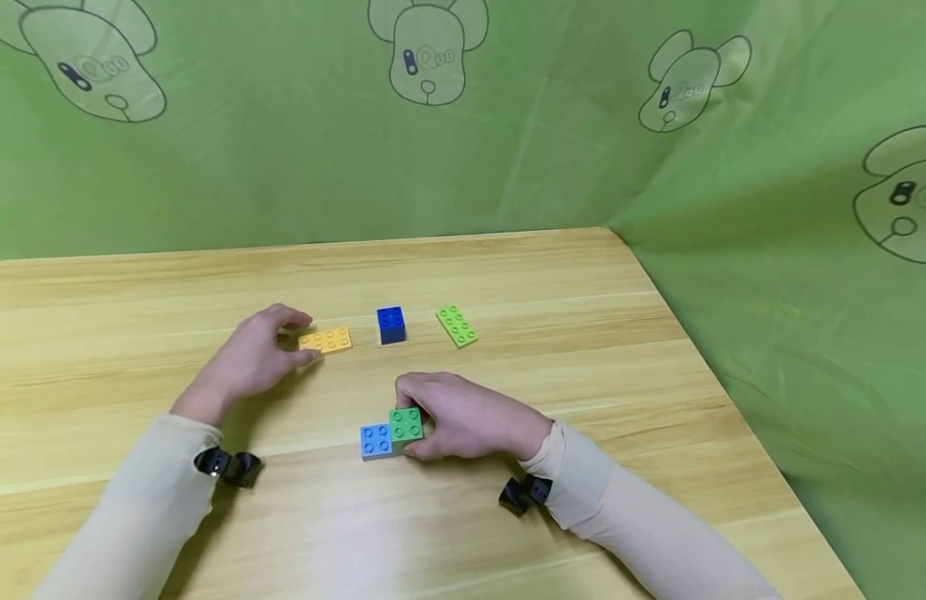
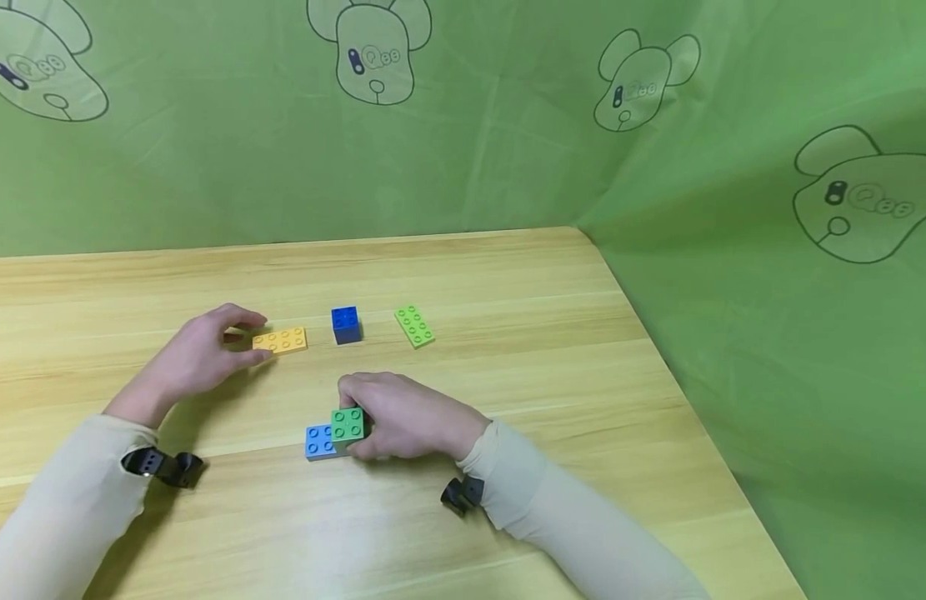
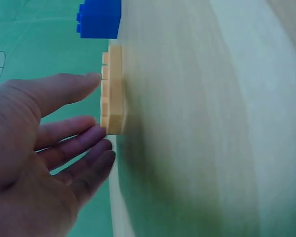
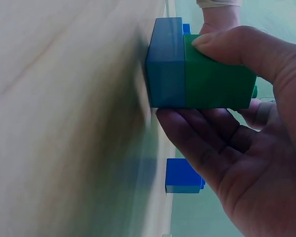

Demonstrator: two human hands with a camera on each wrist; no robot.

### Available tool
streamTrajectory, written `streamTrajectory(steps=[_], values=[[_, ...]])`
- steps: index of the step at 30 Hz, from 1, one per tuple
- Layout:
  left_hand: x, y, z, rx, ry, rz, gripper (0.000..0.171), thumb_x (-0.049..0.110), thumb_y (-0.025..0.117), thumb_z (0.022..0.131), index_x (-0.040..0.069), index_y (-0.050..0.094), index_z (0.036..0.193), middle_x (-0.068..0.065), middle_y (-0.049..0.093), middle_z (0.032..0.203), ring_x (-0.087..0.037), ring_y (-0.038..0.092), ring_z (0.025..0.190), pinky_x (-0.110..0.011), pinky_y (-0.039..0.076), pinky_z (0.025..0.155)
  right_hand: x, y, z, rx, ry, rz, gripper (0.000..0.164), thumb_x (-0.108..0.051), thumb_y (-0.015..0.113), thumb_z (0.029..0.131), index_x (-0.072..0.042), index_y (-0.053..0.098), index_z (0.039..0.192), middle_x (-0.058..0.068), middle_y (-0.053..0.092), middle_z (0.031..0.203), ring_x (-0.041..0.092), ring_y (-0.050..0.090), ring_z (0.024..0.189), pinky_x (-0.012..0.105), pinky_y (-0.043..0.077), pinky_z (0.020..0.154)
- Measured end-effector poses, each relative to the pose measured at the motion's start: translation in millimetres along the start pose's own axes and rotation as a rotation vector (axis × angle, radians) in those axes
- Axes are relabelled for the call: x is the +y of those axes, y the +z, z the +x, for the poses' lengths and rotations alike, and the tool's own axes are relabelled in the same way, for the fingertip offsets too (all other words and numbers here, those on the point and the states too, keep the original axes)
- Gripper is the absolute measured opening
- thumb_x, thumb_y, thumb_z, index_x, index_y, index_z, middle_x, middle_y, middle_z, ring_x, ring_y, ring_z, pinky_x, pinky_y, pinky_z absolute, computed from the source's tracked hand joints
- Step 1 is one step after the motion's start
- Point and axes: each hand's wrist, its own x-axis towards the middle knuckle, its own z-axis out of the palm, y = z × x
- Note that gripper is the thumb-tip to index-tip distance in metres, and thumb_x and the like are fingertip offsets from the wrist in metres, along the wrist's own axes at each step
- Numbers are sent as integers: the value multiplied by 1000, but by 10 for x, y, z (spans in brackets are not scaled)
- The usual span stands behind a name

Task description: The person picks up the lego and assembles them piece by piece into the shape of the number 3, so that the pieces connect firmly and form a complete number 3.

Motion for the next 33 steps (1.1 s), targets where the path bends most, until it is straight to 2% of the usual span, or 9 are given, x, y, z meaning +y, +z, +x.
streamTrajectory(steps=[5, 11, 21, 26, 33], values=[[-42, 23, 40, -1, 12, 19, 47, 14, 77, 86, -8, 59, 123, -21, 58, 118, -36, 54, 107, -53, 43, 97, -4, 5, 4, -7, -2, -5, 35, -21, 81, 81, -18, 47, 92, -4, 49, 81, 8, 47, 71, 20, 38, 56], [-13, 24, 79, 5, 40, 37, 36, 10, 78, 84, -5, 66, 114, -16, 60, 108, -31, 55, 96, -48, 46, 89, -6, -5, -12, -4, 14, -17, 35, -21, 81, 82, -19, 48, 93, -4, 50, 82, 9, 46, 71, 21, 39, 57], [22, 18, 60, -27, 72, 68, 36, 8, 78, 84, -8, 66, 114, -15, 59, 105, -30, 56, 92, -45, 48, 84, -4, 7, -3, -13, 17, -22, 35, -21, 81, 82, -18, 48, 93, -5, 49, 81, 9, 47, 72, 20, 39, 57], [-9, -37, 33, -45, 73, 37, 35, 11, 78, 84, -5, 67, 114, -11, 59, 103, -27, 55, 91, -40, 48, 79, -6, 17, 5, -19, 17, -15, 35, -21, 81, 82, -18, 48, 93, -6, 49, 82, 8, 47, 72, 20, 40, 57], [-38, -66, -12, -65, 97, -32, 36, 14, 79, 84, 0, 67, 115, -9, 60, 106, -27, 57, 96, -41, 49, 83, -8, 7, 2, -19, 22, -18, 35, -21, 80, 83, -18, 48, 94, -6, 49, 82, 9, 47, 72, 20, 39, 57]])
